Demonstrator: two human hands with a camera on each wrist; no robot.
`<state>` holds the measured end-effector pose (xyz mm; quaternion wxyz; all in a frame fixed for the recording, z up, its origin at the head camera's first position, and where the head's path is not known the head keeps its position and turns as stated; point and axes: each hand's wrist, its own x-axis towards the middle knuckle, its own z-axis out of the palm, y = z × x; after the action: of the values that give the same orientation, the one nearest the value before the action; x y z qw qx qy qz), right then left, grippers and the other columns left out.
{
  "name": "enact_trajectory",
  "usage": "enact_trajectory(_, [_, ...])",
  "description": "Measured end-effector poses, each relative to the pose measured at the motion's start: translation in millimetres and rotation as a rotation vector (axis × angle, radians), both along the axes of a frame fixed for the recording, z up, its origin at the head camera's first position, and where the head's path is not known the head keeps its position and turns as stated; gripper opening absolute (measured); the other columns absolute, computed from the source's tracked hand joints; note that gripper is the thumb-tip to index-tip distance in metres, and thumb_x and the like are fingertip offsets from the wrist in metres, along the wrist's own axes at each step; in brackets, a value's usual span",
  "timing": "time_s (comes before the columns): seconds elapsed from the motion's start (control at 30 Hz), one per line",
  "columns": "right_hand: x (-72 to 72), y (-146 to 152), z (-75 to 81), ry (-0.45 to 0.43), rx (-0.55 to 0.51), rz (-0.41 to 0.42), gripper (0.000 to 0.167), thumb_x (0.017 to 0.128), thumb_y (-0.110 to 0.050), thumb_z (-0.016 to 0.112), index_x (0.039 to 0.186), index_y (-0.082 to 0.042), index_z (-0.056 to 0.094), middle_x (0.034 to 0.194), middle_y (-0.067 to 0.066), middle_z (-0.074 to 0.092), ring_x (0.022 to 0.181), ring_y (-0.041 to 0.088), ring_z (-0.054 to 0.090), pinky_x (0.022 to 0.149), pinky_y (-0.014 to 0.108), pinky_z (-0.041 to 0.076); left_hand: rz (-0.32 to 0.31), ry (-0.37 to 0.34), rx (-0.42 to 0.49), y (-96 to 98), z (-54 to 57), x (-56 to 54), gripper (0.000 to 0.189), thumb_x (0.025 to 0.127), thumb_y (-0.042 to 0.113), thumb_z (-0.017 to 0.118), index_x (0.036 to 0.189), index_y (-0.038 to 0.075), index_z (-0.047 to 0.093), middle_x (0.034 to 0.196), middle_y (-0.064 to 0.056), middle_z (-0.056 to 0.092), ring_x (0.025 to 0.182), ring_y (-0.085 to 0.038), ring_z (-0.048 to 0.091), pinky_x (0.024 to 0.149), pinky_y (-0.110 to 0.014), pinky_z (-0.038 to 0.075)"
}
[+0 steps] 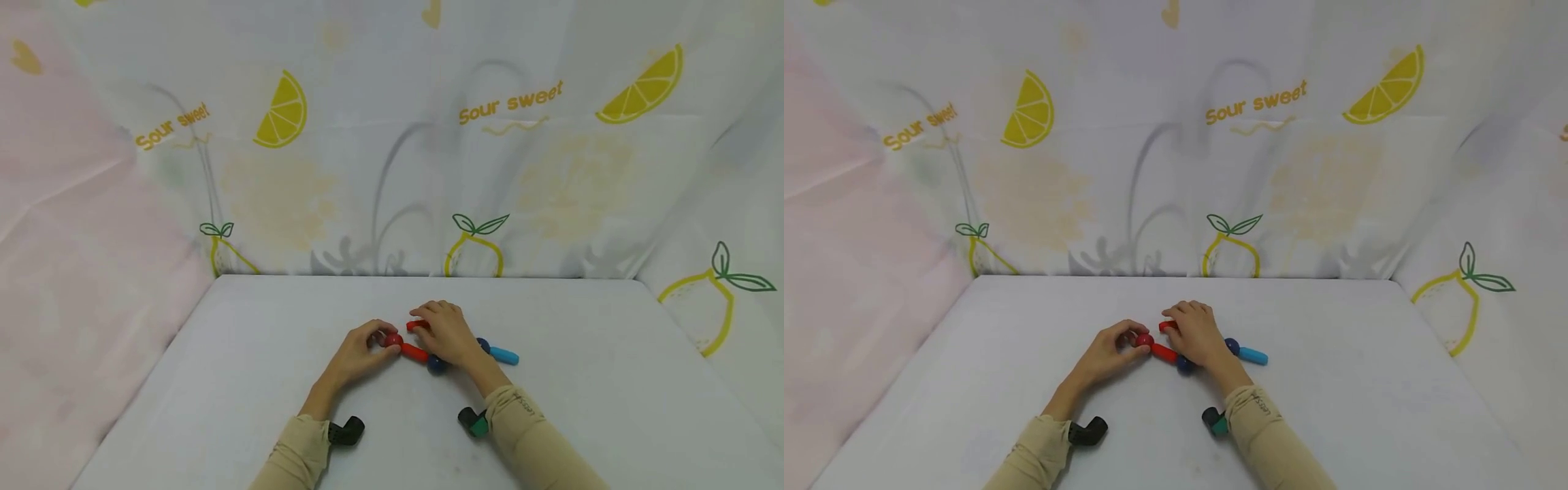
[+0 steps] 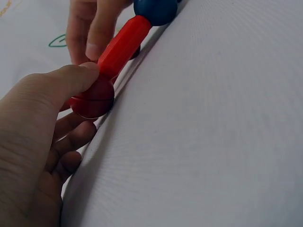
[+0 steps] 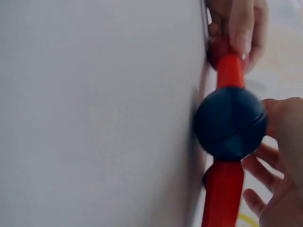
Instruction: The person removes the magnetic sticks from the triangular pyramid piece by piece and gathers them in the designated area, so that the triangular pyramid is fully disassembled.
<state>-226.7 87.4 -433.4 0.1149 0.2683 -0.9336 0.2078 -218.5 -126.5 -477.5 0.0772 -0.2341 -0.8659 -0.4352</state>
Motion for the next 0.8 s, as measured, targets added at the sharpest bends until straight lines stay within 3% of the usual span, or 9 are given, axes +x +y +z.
enact_trajectory(0.07, [8.2,1.7,-0.4,0.012,-0.019,0.007,0.025,0.086,-0.028,0.067,0.107,-0.014,0.067,0.103,0.004,0.062,0.100,0.026,0.053,0.085,0.047,0.041,-0.003,-0.003,-0.002,-0.4,-1.0,0.0,0.027,0.080,0.029,0.075,0.104,0.023,0.065,0.087,0.009,0.064,0.077,-0.005,0.056,0.070,-0.022,0.044])
enact_trajectory(0.17, [21.8,3.1,-1.4,-0.021,0.043,0.030,0.028,0.083,-0.035,0.070,0.102,-0.015,0.067,0.096,0.001,0.061,0.093,0.019,0.048,0.078,0.041,0.038,-0.011,0.009,0.002,-0.8,-1.9,0.3,0.027,0.081,0.029,0.075,0.105,0.021,0.065,0.087,0.009,0.064,0.077,-0.005,0.056,0.070,-0.022,0.044])
enact_trajectory(0.33, [36.6,4.1,1.0,-0.043,0.147,0.045,0.026,0.081,-0.029,0.074,0.101,-0.012,0.070,0.093,-0.002,0.061,0.088,0.015,0.043,0.077,0.036,0.037,-0.006,0.021,0.008,0.6,0.4,-0.8,0.024,0.082,0.026,0.074,0.104,0.021,0.066,0.084,0.010,0.062,0.076,-0.005,0.055,0.070,-0.022,0.044])
enact_trajectory(0.5, [43.3,6.6,-0.8,-0.038,0.119,0.028,0.024,0.080,-0.025,0.075,0.101,-0.012,0.071,0.094,-0.001,0.062,0.089,0.015,0.046,0.077,0.035,0.043,0.120,-0.059,0.057,1.3,5.7,-2.6,0.023,0.084,0.024,0.072,0.106,0.021,0.066,0.090,0.005,0.065,0.077,-0.007,0.057,0.069,-0.020,0.047])
enact_trajectory(0.63, [46.6,13.5,-4.2,-0.068,0.065,0.041,0.027,0.080,-0.025,0.075,0.105,-0.014,0.071,0.097,-0.002,0.059,0.092,0.013,0.047,0.078,0.033,0.045,0.178,-0.124,0.077,7.3,11.1,-12.9,0.027,0.085,0.029,0.070,0.110,0.021,0.064,0.099,0.002,0.066,0.084,-0.009,0.060,0.072,-0.022,0.050])
enact_trajectory(0.8, [46.3,25.1,-3.0,-0.099,-0.041,0.069,0.025,0.081,-0.023,0.074,0.105,-0.016,0.068,0.098,-0.002,0.055,0.092,0.011,0.048,0.079,0.032,0.047,0.182,-0.077,0.073,24.4,18.8,-37.5,0.031,0.087,0.025,0.068,0.114,0.013,0.062,0.105,-0.001,0.064,0.094,-0.015,0.060,0.078,-0.030,0.050])
